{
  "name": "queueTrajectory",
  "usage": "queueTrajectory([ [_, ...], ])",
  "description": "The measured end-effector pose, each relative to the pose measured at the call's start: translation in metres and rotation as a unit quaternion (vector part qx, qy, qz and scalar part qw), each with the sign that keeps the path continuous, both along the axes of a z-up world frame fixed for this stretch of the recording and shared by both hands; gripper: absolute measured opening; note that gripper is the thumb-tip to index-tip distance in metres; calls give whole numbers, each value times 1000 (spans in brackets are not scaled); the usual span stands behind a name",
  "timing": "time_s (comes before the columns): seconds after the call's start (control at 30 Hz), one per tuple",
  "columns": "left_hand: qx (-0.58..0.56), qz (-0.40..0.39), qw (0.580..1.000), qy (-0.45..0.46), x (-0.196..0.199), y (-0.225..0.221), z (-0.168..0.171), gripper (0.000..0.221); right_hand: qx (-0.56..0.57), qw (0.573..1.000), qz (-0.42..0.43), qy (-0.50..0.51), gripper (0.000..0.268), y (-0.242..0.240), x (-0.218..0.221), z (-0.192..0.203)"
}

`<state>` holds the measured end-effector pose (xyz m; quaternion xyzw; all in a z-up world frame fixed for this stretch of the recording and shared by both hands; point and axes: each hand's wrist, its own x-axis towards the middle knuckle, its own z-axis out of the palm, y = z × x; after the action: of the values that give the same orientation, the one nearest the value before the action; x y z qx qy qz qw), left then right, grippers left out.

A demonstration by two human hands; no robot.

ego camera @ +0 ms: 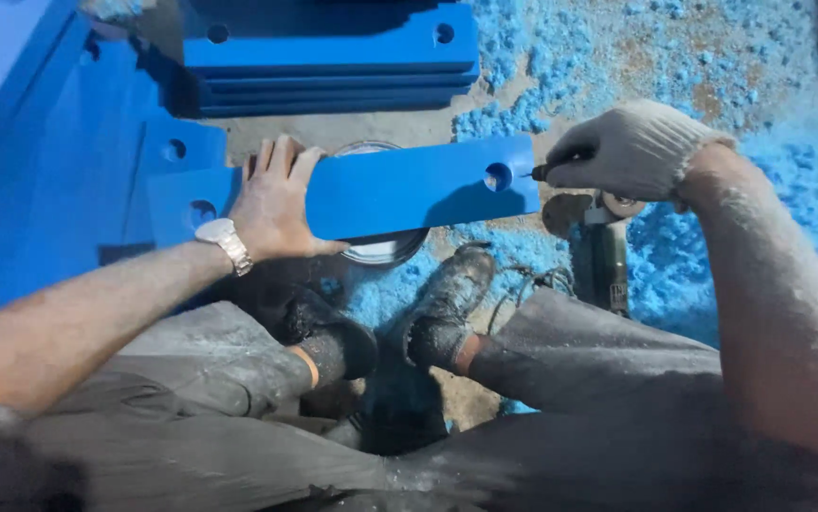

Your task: Cleaning and deburring blue plastic parts using a hand tool on a factory floor.

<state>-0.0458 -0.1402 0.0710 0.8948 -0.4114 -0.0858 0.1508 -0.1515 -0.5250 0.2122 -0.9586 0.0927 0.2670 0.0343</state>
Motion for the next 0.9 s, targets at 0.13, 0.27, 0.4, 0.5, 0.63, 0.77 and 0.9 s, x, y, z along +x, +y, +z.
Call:
queueTrajectory([
  [0.13,5,-49,999,24,0,-24,4,127,-25,999,-16,39,43,11,6,0],
  [0.27,-8,-74,997,25,-11,-71,-2,127,-17,999,47,12,36,7,7,-19],
  [0.4,-49,-41,998,5,-27,-111,-10,119,-96,993,66,12,37,20,10,-16],
  [0.5,-5,-46,998,41,-24,-115,1,111,-87,989,109,-54,36,15,6,-28],
  [0.63,-32,-49,998,37,-24,-112,-6,114,-109,988,103,-35,38,24,13,-34],
  [0.77,-48,-56,997,7,-25,-112,-12,115,-142,984,104,-5,36,33,19,-26],
  [0.9,-18,-68,997,39,-24,-111,0,116,-173,982,72,32,36,40,18,-24],
])
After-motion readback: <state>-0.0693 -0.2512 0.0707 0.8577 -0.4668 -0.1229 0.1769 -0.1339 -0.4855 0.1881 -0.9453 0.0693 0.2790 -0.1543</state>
